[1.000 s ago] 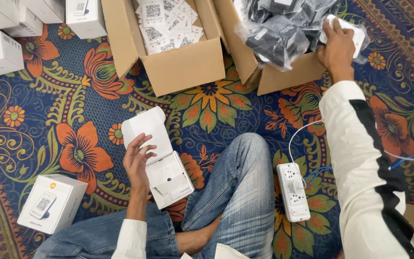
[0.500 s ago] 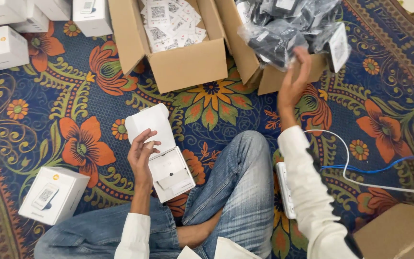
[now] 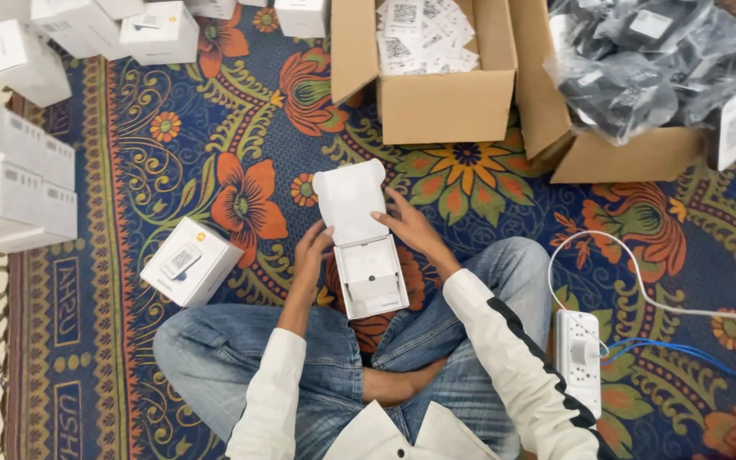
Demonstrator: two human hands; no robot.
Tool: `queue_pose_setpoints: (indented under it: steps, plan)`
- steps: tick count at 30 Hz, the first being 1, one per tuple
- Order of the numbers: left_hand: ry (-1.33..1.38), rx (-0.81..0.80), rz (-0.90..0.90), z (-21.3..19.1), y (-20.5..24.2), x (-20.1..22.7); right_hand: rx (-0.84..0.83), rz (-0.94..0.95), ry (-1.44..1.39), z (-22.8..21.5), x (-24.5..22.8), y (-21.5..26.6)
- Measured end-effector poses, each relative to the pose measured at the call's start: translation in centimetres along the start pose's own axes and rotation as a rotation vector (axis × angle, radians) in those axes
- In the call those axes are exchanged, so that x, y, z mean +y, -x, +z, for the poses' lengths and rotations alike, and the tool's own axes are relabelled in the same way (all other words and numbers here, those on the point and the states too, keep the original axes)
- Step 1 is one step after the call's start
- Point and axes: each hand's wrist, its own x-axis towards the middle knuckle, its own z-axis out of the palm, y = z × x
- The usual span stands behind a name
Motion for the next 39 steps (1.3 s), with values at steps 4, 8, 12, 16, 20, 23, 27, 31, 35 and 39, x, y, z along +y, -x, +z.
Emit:
queue_pose_setpoints:
  steps: [4,8,12,16,20,23,27,31,35,39]
  plan:
    - [0.020,-0.031,0.164,0.9,1.3,4.7,0.065,-0.126,0.031,-0.3,-2.7,0.5]
    - [0.030,-0.022,0.364,0.6,1.9,5.5,0.097,-0.345,-0.174,-1.2,-3.6,1.7]
    - [-0.142,0.028,0.454,0.0,3.1,3.1,0.103,-0.376,-0.145,-0.7,-2.8,4.6]
    - [-0.270,0.074,0.577,1.2,5.5,3.0,0.174,-0.513,0.282,0.5,-6.3,8.4]
    - [-0.316,0.130,0.575,2.6,6.8,3.0,0.214,-0.520,0.384,1.2,-5.9,9.2]
    - [-0.314,0.150,0.591,3.0,6.9,2.5,0.204,-0.518,0.389,1.3,-4.8,9.2]
    - [-0.370,0.129,0.642,2.6,7.5,2.7,0.201,-0.333,0.444,1.6,-4.5,9.3]
    - [-0.444,0.055,0.599,0.9,9.7,4.4,0.168,-0.436,0.423,0.8,-3.5,9.7]
    - [-0.294,-0.127,0.481,-2.6,6.5,-0.4,-0.101,-0.406,0.059,-1.3,4.2,6.8]
    - [0.132,-0.130,-0.002,-3.4,3.8,-1.6,-0.078,0.088,-0.414,-2.3,4.7,5.6]
